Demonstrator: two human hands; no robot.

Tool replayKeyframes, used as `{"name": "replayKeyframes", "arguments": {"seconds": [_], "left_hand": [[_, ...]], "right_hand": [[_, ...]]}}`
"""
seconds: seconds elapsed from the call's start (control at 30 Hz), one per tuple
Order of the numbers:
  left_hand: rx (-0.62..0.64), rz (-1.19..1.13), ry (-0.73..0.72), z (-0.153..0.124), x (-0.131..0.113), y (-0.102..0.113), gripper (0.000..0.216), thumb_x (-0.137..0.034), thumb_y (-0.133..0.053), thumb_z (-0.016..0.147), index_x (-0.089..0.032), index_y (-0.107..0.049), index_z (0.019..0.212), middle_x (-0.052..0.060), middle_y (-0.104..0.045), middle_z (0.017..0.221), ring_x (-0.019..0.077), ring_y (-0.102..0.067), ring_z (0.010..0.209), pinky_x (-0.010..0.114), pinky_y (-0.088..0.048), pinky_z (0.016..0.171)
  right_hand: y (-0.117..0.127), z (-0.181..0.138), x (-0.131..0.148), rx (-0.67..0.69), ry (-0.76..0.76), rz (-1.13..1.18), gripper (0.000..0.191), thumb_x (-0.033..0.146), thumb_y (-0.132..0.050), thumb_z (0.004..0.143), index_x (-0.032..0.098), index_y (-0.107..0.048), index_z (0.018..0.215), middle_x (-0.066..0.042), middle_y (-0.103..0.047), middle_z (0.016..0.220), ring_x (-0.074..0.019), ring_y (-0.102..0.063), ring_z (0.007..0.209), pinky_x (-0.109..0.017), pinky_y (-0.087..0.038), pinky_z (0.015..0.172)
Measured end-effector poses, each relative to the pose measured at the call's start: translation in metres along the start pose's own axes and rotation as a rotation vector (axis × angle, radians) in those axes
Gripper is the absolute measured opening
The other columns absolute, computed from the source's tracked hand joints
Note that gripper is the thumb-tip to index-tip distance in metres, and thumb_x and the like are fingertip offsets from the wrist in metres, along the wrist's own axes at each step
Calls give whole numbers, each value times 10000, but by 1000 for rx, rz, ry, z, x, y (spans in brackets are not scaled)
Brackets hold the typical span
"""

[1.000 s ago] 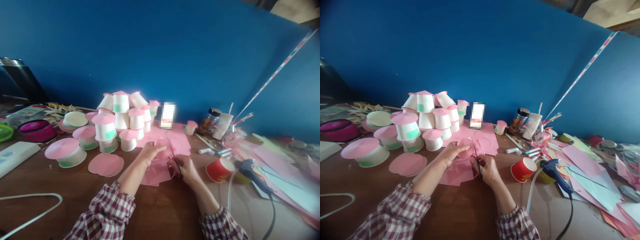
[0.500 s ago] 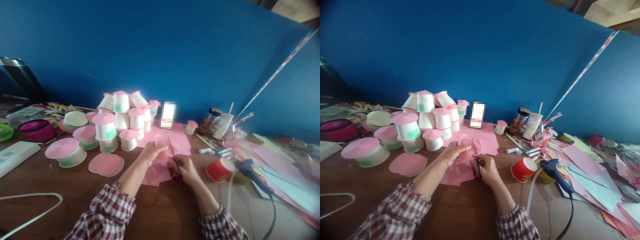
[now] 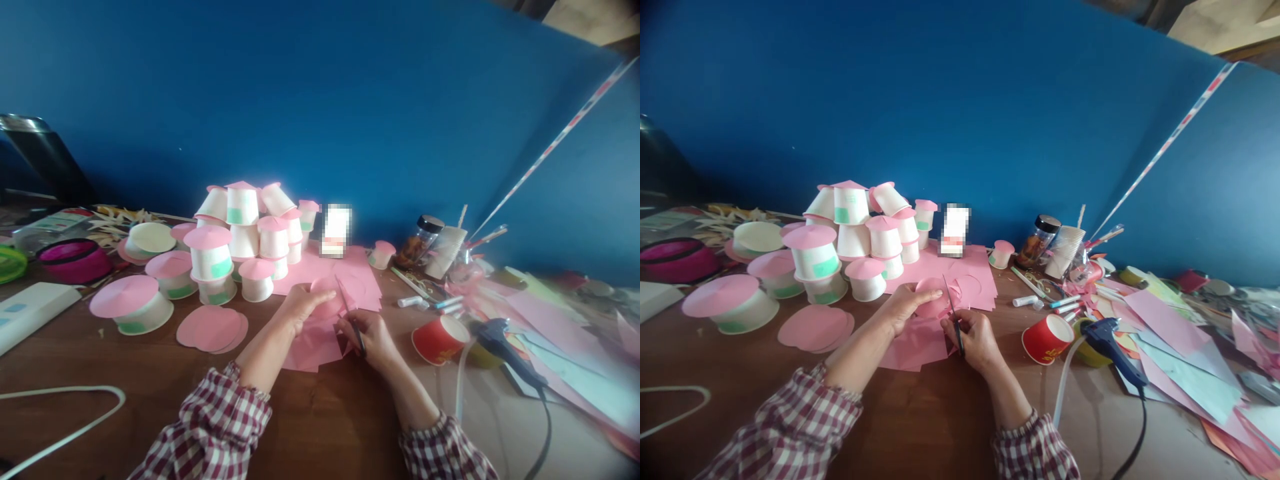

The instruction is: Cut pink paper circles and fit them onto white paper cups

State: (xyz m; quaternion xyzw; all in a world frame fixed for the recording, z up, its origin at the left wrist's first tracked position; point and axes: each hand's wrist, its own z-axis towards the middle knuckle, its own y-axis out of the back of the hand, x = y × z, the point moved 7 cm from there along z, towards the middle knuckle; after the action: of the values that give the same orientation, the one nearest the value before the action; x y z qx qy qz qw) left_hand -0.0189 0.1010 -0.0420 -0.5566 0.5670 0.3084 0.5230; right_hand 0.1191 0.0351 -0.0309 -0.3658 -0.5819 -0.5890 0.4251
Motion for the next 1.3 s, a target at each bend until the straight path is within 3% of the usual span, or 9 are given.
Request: {"name": "replayKeyframes", "arguments": {"seconds": [0.4, 0.83, 1.03, 1.3], "left_hand": [[-12, 35, 26, -4, -3, -2, 397, -379, -782, 542, -97, -675, 800, 69, -661, 617, 178, -595, 529, 275, -450, 479], [-11, 61, 43, -3, -2, 0, 457, -400, -779, 536, -97, -670, 861, 77, -666, 645, 184, -598, 544, 280, -445, 480], [-23, 73, -5, -3, -6, 1, 411, -421, -766, 549, -107, -679, 801, 59, -655, 620, 172, -586, 538, 267, -422, 489], [-32, 80, -40, -4, -10, 0, 367, -390, -754, 571, -102, -685, 787, 50, -646, 587, 173, -589, 545, 281, -449, 531]], "right_hand": [[-3, -1, 4, 9, -36, 91, 293, 425, -654, 756, 141, -598, 717, 63, -451, 441, -68, -396, 368, -185, -285, 372], [0, -1, 4, 0, -5, 26, 265, 396, -646, 773, 150, -595, 689, 61, -444, 439, -76, -409, 393, -191, -289, 395], [0, -1, 3, -3, -4, 7, 304, 437, -637, 769, 146, -605, 684, 33, -534, 496, -66, -399, 377, -187, -264, 373], [-1, -1, 4, -2, -28, 34, 273, 408, -650, 757, 150, -597, 685, 61, -456, 430, -72, -399, 376, -189, -287, 383]]}}
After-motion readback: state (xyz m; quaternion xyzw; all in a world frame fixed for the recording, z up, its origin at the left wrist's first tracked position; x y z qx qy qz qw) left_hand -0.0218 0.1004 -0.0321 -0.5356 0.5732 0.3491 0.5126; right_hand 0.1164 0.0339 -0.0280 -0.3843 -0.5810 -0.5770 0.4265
